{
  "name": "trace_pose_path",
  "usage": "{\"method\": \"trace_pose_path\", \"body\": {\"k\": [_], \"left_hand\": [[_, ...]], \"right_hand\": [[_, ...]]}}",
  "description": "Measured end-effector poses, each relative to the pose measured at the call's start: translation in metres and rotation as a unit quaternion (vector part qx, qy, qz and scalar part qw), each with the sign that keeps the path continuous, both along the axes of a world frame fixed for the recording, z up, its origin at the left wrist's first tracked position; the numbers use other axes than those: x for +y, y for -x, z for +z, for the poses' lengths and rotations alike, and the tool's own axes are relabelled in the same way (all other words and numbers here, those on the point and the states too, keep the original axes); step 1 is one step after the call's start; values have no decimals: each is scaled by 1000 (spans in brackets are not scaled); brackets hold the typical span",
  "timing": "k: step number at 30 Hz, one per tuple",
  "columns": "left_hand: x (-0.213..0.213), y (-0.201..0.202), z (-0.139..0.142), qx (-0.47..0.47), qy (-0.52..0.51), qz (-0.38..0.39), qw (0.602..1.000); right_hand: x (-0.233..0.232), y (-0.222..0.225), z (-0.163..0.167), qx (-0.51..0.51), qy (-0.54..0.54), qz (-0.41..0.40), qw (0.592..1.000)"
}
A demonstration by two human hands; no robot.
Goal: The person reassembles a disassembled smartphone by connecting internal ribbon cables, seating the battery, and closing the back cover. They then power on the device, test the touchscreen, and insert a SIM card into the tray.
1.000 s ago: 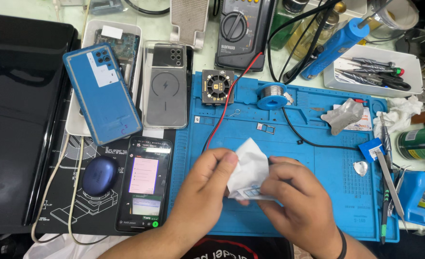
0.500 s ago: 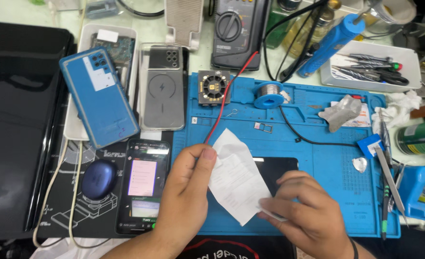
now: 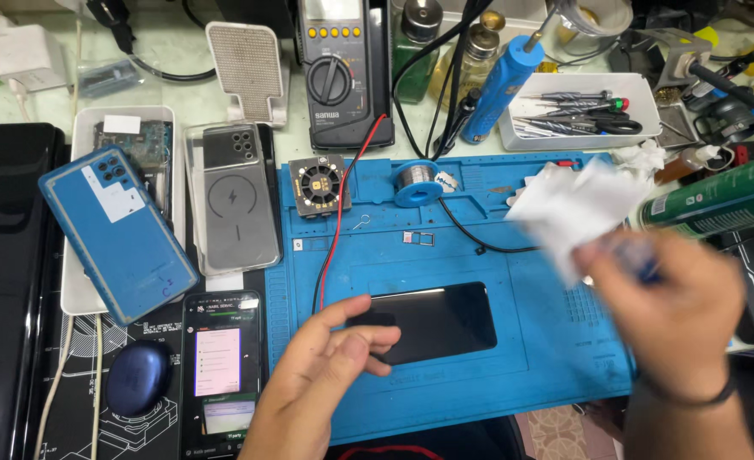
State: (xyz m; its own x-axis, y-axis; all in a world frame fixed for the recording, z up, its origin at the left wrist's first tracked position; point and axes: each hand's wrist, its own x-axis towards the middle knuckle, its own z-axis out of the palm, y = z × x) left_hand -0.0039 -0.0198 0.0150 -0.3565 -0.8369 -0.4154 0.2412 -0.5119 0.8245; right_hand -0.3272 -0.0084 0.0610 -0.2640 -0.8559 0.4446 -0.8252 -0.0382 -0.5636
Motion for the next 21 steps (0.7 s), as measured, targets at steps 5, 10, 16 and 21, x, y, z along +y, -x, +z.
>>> {"method": "trace_pose_path", "body": {"k": [5,10,16,21], "left_hand": [[3,3,-2,1,4,-16,1000],[2,2,3,-34,-9,-12,999],[1,6,10,9,75,-15,997],[-3,14,14,-44,212,-27,976]], "right_hand": [[-104,72,1,-55,28,14,998],[-129,85,-10,-347,-66,49,934],[-66,13,-28,-633,-180,200,726],[-21,-61,-22,-120,-117,322,932]]}}
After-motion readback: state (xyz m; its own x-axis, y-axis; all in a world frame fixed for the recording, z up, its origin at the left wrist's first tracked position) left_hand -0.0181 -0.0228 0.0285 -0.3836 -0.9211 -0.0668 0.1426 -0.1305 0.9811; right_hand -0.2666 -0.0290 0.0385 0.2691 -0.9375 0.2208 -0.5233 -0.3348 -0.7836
